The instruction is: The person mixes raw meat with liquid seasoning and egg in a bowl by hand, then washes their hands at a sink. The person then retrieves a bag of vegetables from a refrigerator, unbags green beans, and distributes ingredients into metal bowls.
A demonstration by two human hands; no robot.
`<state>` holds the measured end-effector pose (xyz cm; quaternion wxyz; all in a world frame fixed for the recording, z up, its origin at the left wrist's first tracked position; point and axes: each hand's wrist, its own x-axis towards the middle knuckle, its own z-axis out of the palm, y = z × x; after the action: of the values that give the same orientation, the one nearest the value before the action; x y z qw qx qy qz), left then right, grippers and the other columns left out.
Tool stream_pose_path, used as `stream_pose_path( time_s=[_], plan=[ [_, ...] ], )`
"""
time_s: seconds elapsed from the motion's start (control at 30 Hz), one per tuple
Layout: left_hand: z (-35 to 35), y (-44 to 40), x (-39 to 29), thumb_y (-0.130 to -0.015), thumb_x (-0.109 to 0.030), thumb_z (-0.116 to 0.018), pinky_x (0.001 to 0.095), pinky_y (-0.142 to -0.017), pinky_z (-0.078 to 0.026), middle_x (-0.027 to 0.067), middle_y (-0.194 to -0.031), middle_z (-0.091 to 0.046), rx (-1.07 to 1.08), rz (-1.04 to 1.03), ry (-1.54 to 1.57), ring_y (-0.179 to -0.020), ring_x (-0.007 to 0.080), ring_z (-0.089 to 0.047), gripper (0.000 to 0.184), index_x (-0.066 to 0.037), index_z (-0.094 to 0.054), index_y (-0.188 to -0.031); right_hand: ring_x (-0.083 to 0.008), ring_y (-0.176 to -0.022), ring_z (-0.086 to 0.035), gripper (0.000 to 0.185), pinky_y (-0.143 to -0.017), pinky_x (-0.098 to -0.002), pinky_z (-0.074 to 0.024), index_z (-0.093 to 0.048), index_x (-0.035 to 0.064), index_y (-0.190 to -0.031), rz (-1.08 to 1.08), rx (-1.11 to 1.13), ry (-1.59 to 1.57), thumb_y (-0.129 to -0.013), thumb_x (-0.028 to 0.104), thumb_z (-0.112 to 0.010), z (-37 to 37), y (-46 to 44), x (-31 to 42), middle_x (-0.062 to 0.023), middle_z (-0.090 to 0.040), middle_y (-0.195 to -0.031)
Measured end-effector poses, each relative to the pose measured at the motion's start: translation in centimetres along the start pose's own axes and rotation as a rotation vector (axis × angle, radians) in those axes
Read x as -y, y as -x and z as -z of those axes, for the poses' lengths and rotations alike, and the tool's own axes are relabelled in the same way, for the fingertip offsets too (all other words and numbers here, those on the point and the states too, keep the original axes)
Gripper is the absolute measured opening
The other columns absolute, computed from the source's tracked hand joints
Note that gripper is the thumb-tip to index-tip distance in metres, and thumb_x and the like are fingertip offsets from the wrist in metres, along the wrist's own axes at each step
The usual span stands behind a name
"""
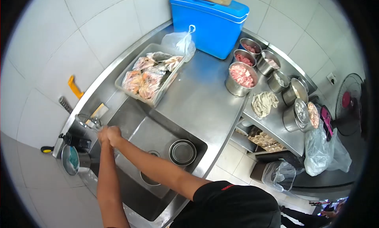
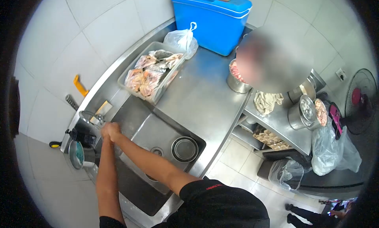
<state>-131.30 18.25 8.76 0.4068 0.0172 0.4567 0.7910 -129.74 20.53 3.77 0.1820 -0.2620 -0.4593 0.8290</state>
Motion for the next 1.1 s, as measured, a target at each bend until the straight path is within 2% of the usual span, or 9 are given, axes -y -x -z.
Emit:
stream_pose_path(
  time_s=[0.13,0.23,0.33,0.43,0.53,0.6,1.0,1.03,1.1],
  plan=[
    [0.6,-0.6,-0.3,-0.091,-0.040,-0.053,0.0349,-0.091,-0.043,0.0156,-0.111,-0.055,0.049,-0.038,0.018,-0.103,0.0226,-0.053,0.053,0.002,-0.044,-0.123,-0.0236,-0.087,-0.064,0.026,-0.075,-0.0364,-0.0495,-0.067,0.0011,-0.093,-0.106,-0.143,-0.210,-0.085,0.017,-0.048,0.6,6.8,9.2,-0.0161,-0.066,-0.098],
    [0.1,0.9,-0.9,-0.093,-0.041,-0.051,0.0358,-0.097,-0.041,0.0171,-0.118,-0.054,0.246,-0.050,0.182,-0.110,0.0233,-0.051,0.059,0.004,-0.041,-0.128,-0.0264,-0.095,-0.060,0.035,-0.083,-0.0431,-0.0456,-0.063,0.0050,-0.104,0.401,0.096,-1.061,-0.085,0.033,-0.054,-4.1,0.0,2.1,-0.0164,-0.064,-0.103],
    [0.7,2.5,0.1,-0.095,-0.040,-0.048,0.0368,-0.109,-0.029,0.0186,-0.125,-0.052,0.503,0.054,0.369,-0.122,0.0255,-0.045,0.058,0.004,-0.039,-0.132,-0.0260,-0.093,-0.060,0.033,-0.081,-0.0425,-0.0458,-0.063,0.0049,-0.102,0.089,-0.043,-0.639,-0.085,0.032,-0.054,-3.4,3.1,3.8,-0.0160,-0.064,-0.101],
    [-1.5,6.0,3.5,-0.095,-0.039,-0.047,0.0368,-0.098,-0.043,0.0165,-0.125,-0.052,0.234,-0.506,0.758,-0.112,0.0263,-0.053,0.056,0.000,-0.040,-0.133,-0.0256,-0.090,-0.060,0.031,-0.079,-0.0418,-0.0459,-0.063,0.0049,-0.101,0.021,-0.036,-0.572,-0.085,0.030,-0.054,-2.8,5.0,3.8,-0.0156,-0.064,-0.099],
    [-1.3,7.4,3.7,-0.094,-0.040,-0.049,0.0345,-0.077,-0.053,0.0076,-0.114,-0.057,0.532,-0.302,0.462,-0.093,0.0208,-0.061,0.042,-0.007,-0.052,-0.120,-0.0252,-0.088,-0.060,0.029,-0.077,-0.0411,-0.0461,-0.064,0.0049,-0.099,0.005,-0.019,-0.563,-0.085,0.029,-0.054,-2.4,5.3,4.3,-0.0152,-0.064,-0.097],
    [1.6,5.1,2.4,-0.092,-0.041,-0.051,0.0322,-0.060,-0.054,0.0004,-0.094,-0.059,-0.044,-0.005,0.206,-0.076,0.0166,-0.060,0.028,-0.014,-0.056,-0.099,-0.0249,-0.086,-0.060,0.028,-0.076,-0.0407,-0.0463,-0.064,0.0048,-0.097,0.001,-0.011,-0.558,-0.085,0.028,-0.054,-2.0,5.3,4.5,-0.0149,-0.064,-0.096],
    [14.5,-8.9,-1.9,-0.093,-0.031,-0.047,0.0377,-0.052,-0.047,0.0026,-0.065,-0.059,0.278,0.069,-0.026,-0.061,0.0240,-0.061,0.031,-0.008,-0.060,-0.078,-0.0233,-0.077,-0.059,0.020,-0.068,-0.0380,-0.0470,-0.064,0.0046,-0.090,-0.099,0.065,-0.503,-0.084,0.022,-0.054,-0.9,5.1,4.8,-0.0133,-0.064,-0.088],
    [11.9,-7.3,-0.9,-0.094,-0.029,-0.044,0.0377,-0.069,-0.051,0.0080,-0.079,-0.065,-0.114,-0.321,-0.318,-0.080,0.0251,-0.065,0.032,-0.004,-0.064,-0.088,-0.0231,-0.077,-0.059,0.020,-0.068,-0.0378,-0.0471,-0.064,0.0046,-0.089,-0.116,0.069,-0.470,-0.084,0.021,-0.054,-0.8,5.3,5.1,-0.0131,-0.063,-0.087],
    [10.5,-6.5,0.2,-0.096,-0.030,-0.040,0.0366,-0.080,-0.048,0.0105,-0.088,-0.066,-0.006,-0.466,-0.191,-0.090,0.0249,-0.063,0.036,-0.003,-0.064,-0.093,-0.0229,-0.075,-0.059,0.019,-0.066,-0.0373,-0.0472,-0.064,0.0046,-0.088,-0.131,0.065,-0.405,-0.084,0.020,-0.054,-0.4,4.9,5.0,-0.0129,-0.063,-0.086]
  ],
)
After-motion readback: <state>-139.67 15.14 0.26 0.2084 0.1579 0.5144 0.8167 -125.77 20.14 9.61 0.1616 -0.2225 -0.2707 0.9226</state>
